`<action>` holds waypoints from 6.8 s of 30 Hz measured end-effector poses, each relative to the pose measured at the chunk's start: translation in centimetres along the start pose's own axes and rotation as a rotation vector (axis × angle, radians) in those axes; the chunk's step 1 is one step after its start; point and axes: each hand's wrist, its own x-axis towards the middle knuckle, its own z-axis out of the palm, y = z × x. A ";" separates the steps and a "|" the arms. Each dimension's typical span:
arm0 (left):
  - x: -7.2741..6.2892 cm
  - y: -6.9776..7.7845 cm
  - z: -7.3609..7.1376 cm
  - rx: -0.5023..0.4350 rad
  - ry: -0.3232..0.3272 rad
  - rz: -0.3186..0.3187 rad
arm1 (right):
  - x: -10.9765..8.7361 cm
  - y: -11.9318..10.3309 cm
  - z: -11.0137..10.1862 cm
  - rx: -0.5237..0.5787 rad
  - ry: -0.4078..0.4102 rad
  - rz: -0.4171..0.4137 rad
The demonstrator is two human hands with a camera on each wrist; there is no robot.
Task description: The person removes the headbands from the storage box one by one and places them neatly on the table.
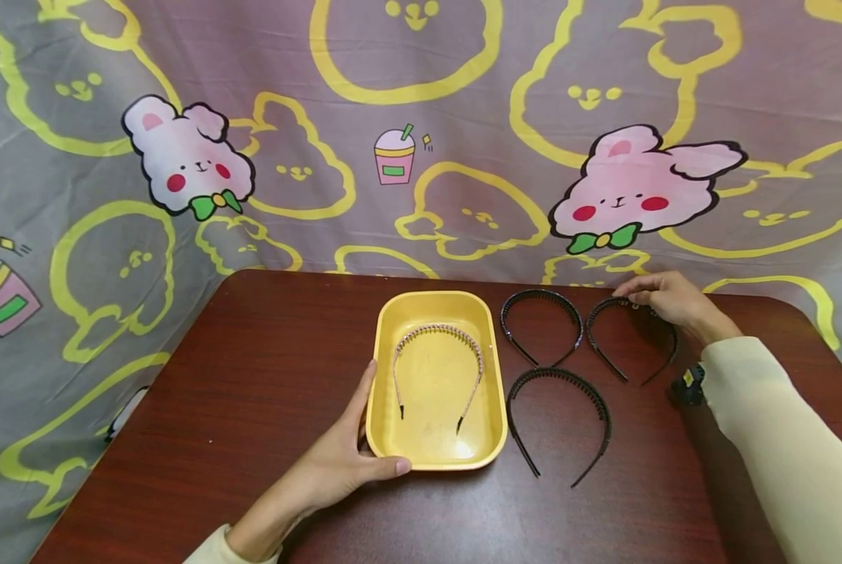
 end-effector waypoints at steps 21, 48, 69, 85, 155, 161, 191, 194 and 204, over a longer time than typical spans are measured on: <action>0.0 -0.3 0.0 -0.027 -0.017 0.028 | 0.1 -0.3 0.4 0.017 0.025 -0.012; 0.0 -0.1 0.0 -0.018 -0.009 0.020 | -0.1 -0.6 0.7 0.016 0.031 0.023; 0.0 -0.2 0.1 -0.002 0.004 0.003 | -1.3 -2.1 -0.3 -0.030 0.100 -0.042; -0.2 0.1 0.1 -0.029 0.007 -0.017 | -3.0 -5.0 -0.9 -0.052 0.078 -0.034; -0.2 0.3 0.0 0.003 0.009 -0.011 | -6.8 -14.2 4.1 0.088 0.083 -0.269; -0.2 0.2 0.0 0.003 0.011 -0.005 | -6.6 -15.0 4.8 0.112 0.077 -0.298; -0.1 0.3 -0.1 0.024 0.005 -0.004 | -5.2 -18.7 8.5 0.203 0.011 -0.405; -0.1 0.3 -0.1 0.028 0.007 -0.003 | -5.0 -19.1 8.9 0.199 0.007 -0.416; -0.2 0.1 -0.1 -0.012 -0.008 -0.004 | -4.5 -20.3 10.2 0.198 -0.016 -0.422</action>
